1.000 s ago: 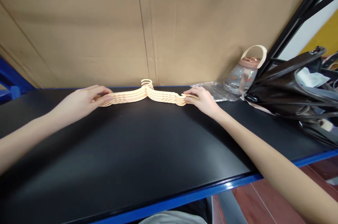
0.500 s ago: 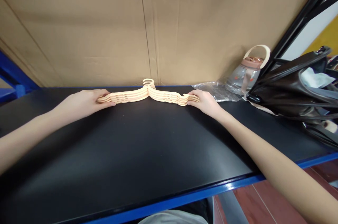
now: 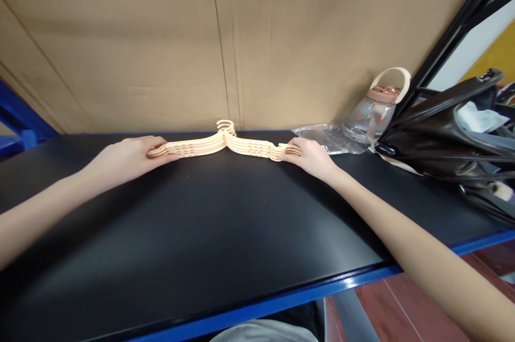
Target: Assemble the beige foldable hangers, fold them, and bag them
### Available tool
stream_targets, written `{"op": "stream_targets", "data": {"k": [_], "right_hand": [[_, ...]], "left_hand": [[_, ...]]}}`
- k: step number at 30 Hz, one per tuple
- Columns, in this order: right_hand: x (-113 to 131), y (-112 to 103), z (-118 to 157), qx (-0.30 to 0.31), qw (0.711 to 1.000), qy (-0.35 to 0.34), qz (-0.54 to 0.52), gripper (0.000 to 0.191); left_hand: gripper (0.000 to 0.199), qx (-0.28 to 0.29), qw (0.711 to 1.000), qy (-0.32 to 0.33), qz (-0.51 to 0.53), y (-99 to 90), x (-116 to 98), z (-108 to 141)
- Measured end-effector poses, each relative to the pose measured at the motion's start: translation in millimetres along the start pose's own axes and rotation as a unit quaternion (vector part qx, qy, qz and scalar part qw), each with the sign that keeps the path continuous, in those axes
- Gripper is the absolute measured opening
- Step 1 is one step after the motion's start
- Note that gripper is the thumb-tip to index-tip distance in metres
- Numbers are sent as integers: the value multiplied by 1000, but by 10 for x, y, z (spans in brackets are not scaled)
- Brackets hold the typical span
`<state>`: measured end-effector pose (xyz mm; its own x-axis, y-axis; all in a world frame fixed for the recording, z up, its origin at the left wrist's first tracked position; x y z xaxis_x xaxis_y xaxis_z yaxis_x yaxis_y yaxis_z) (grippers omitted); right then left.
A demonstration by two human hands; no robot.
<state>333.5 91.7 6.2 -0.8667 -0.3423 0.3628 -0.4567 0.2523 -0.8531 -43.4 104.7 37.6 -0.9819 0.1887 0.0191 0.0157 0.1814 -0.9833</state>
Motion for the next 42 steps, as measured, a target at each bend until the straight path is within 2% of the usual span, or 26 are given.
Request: {"op": "stream_targets", "data": {"k": [6, 13, 22, 30, 42], "right_hand": [[16, -8, -3, -11, 1000, 2, -2, 32], [26, 22, -4, -8, 999, -12, -38, 30], [36, 59, -6, 4, 998, -19, -58, 29], [102, 52, -1, 14, 997, -36, -67, 37], [89, 80, -25, 3, 998, -37, -49, 34]], "left_hand": [[31, -37, 999, 23, 3, 29, -46, -8], [29, -41, 999, 22, 21, 59, -46, -32], [30, -31, 999, 8, 15, 61, -56, -28], [30, -25, 999, 0, 40, 1, -69, -20], [29, -20, 999, -1, 41, 0, -55, -22]]}}
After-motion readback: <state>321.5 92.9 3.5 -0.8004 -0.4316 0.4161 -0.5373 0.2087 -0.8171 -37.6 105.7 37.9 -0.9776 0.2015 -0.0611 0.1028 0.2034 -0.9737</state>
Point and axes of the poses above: each hand's wrist, its own z-axis away from the middle knuckle, its own y-axis out of the palm, x = y × z, the point moved 5 cm from there along -z, towards the middle knuckle, and after that the axes turned 3 degrees about -y, right-handed, at the moved point
